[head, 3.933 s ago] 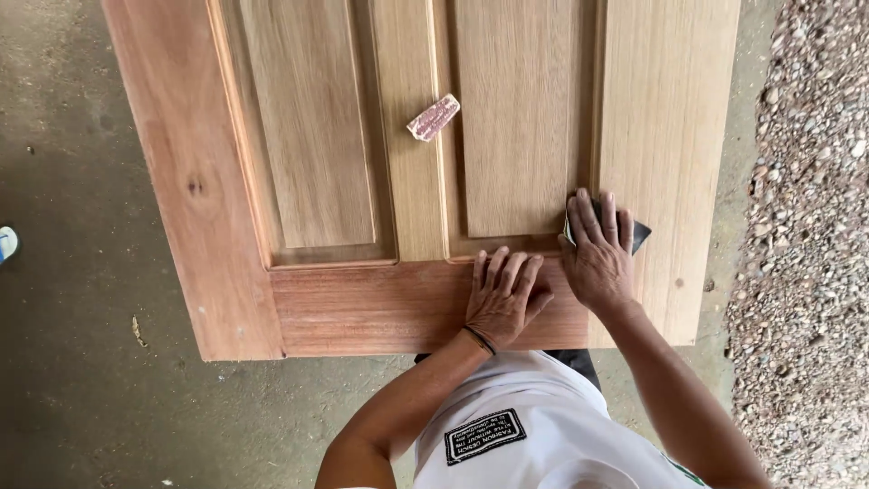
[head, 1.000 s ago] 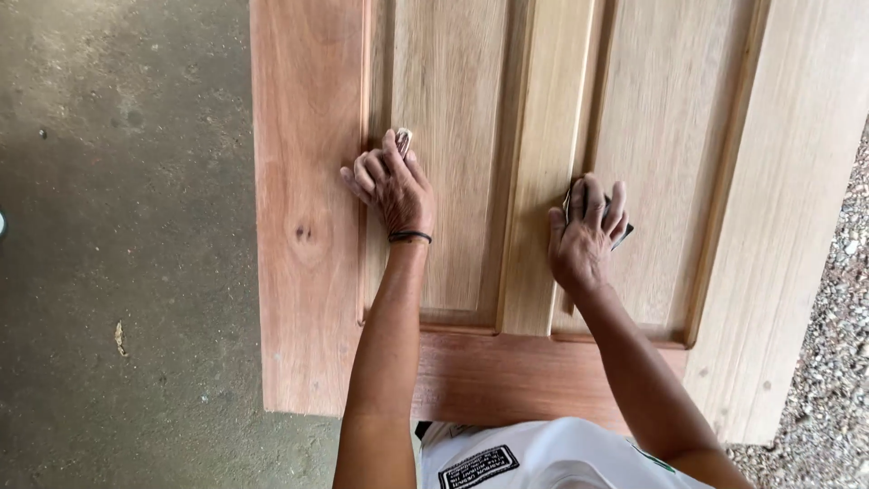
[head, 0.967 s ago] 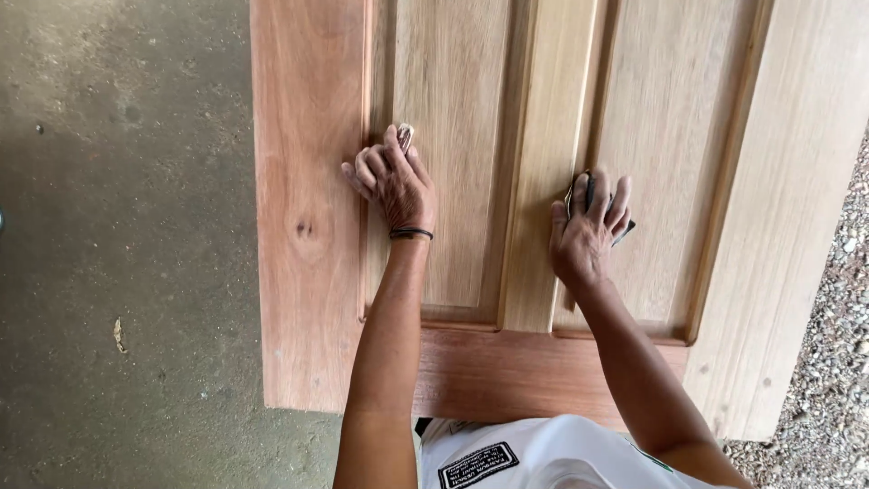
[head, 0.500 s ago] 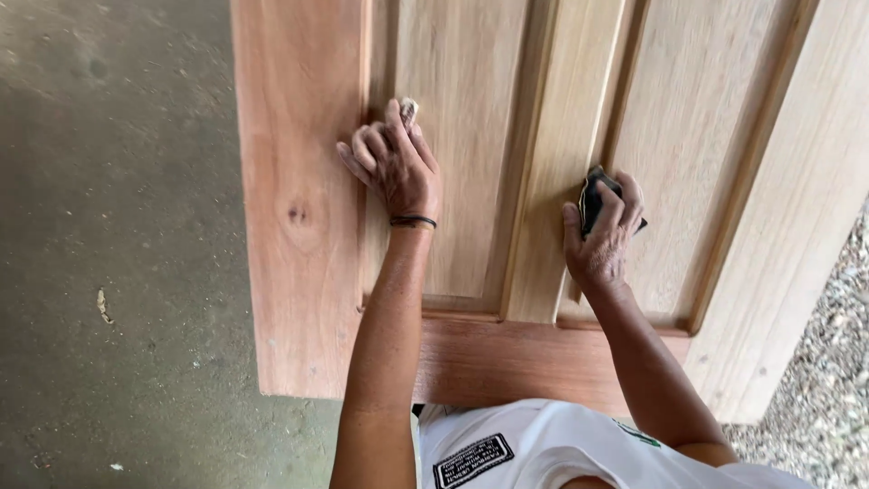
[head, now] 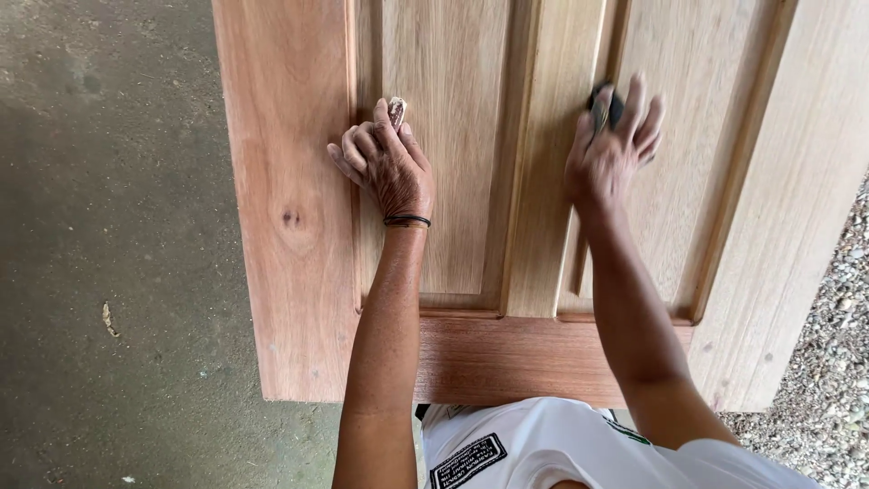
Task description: Sanding a wooden door with a hand sanding block to smooth the surface
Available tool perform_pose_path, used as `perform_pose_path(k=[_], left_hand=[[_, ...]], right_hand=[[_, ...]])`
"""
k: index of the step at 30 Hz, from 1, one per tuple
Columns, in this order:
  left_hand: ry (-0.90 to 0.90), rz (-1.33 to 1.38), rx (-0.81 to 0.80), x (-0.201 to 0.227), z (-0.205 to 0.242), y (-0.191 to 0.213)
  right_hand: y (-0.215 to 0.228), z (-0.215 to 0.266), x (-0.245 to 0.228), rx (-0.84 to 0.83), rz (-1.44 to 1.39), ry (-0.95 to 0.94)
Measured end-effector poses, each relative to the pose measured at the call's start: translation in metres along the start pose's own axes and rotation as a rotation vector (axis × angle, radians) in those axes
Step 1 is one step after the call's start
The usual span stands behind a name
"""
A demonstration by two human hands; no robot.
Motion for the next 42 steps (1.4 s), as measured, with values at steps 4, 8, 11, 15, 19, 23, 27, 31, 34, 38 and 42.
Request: perform_pose_path(k=[4, 8, 11, 15, 19, 23, 27, 31, 34, 38, 42], left_hand=[[0.036, 0.056, -0.053, 0.004, -0.005, 0.010], [0.028, 0.033, -0.043, 0.003, -0.002, 0.006], [0.019, 0.011, -0.054, 0.002, -0.001, 0.003], [0.017, -0.011, -0.070, 0.003, -0.003, 0.006], [0.029, 0.005, -0.063, 0.008, -0.008, 0.013], [-0.007, 0.027, -0.064, 0.009, -0.009, 0.018], [0.012, 0.004, -0.042, 0.005, -0.007, 0.010], [0.021, -0.031, -0.029, -0.003, -0.005, -0.005], [0.005, -0.053, -0.033, -0.007, -0.005, -0.009], [-0.027, -0.070, -0.020, -0.009, -0.006, -0.011], [-0.004, -0.061, -0.040, -0.009, -0.007, -0.011]], right_hand=[[-0.027, -0.076, -0.010, 0.088, 0.036, -0.014], [-0.038, -0.147, -0.030, 0.050, -0.047, -0.151], [-0.036, -0.157, -0.041, 0.049, -0.090, -0.079], [-0.027, -0.145, -0.046, 0.043, -0.151, 0.071], [-0.011, -0.102, -0.030, 0.022, -0.171, 0.186], [0.015, -0.026, 0.003, 0.012, -0.163, 0.227], [0.046, 0.104, 0.038, -0.268, -0.058, 0.202], [0.062, 0.185, 0.069, -0.376, 0.067, 0.237], [0.073, 0.191, 0.074, -0.382, 0.009, 0.248], [0.076, 0.184, 0.133, -0.218, 0.041, 0.375], [0.100, 0.169, 0.178, -0.185, 0.200, 0.194]])
Point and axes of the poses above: each hand's wrist, its own z-axis away from the middle knuckle, its own y-axis out of the back of the hand, x = y × z, the point moved 1 cm from there along -z, towards the middle knuckle, and after that the axes turned 13 degrees about -y, right-handed, at the moved point
